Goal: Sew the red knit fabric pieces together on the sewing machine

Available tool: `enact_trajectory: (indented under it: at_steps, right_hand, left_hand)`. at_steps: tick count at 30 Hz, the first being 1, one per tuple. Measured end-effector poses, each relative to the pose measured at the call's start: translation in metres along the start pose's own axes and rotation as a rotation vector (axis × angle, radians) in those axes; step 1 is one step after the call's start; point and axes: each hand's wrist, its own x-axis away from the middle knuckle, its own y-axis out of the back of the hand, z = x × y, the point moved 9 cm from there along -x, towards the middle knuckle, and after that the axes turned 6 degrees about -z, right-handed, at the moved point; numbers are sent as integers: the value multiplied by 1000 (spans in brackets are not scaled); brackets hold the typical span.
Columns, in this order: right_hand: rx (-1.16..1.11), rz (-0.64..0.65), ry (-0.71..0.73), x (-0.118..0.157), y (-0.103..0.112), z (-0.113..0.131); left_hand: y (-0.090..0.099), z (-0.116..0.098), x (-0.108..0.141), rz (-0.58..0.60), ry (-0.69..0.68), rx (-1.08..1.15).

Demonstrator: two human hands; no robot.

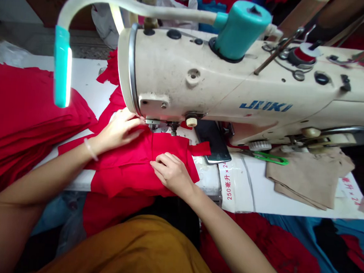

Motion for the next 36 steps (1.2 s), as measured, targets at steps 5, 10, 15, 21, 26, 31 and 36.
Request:
enact_trajectory:
  at_steps: [5,10,15,21,26,31,36]
  right_hand:
    - [-76,-8,-33,1,0,-5]
    - [-24,-4,10,-1,0,0]
    - [97,28,36,0,-3,4]
    - [80,20,15,5,-1,3]
    - [-48,-60,-34,8,8,-3]
    - [-229,-118,-158,7,14,-16]
    - [-35,-35,-25,5,6,-2]
  left_hand:
    - [-7,-54,55,274,-43,99]
    - [-1,-47,81,297,16,46]
    - [-7,-54,69,305,-33,90]
    - [-28,-60,70,234,-165,191]
    - [-30,-56,73,236,-170,145]
    - [-28,-58,64,244,-94,98]
    - [-29,-60,66,217,-118,55]
